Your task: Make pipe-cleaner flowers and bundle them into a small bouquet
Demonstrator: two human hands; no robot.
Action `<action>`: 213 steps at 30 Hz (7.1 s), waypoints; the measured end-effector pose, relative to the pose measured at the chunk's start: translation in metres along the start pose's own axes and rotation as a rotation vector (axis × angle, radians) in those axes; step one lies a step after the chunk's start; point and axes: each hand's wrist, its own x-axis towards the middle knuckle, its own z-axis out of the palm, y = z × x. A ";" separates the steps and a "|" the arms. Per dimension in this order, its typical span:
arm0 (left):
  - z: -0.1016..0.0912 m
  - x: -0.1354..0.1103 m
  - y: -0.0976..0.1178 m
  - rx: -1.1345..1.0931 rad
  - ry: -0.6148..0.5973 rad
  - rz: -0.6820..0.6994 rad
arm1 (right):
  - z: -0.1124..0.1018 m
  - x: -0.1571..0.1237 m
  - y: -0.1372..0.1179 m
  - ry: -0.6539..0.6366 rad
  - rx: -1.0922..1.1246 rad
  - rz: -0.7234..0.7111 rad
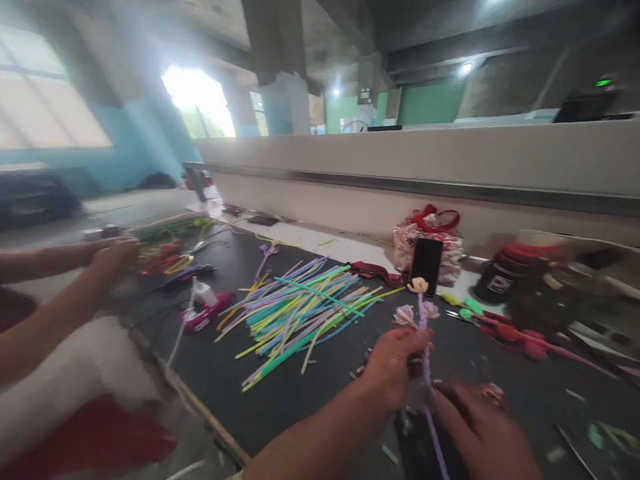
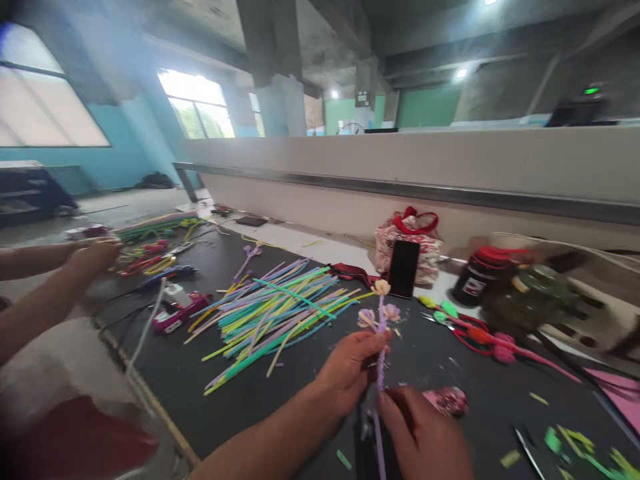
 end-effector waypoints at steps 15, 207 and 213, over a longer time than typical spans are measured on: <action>-0.007 0.001 -0.003 0.062 0.019 0.044 | 0.018 0.007 -0.017 0.068 0.126 0.130; -0.022 -0.002 -0.048 0.551 -0.176 -0.117 | -0.120 0.094 0.144 0.004 -0.945 0.353; -0.028 0.004 -0.053 0.550 -0.204 -0.138 | -0.100 0.082 0.128 0.011 -0.981 0.259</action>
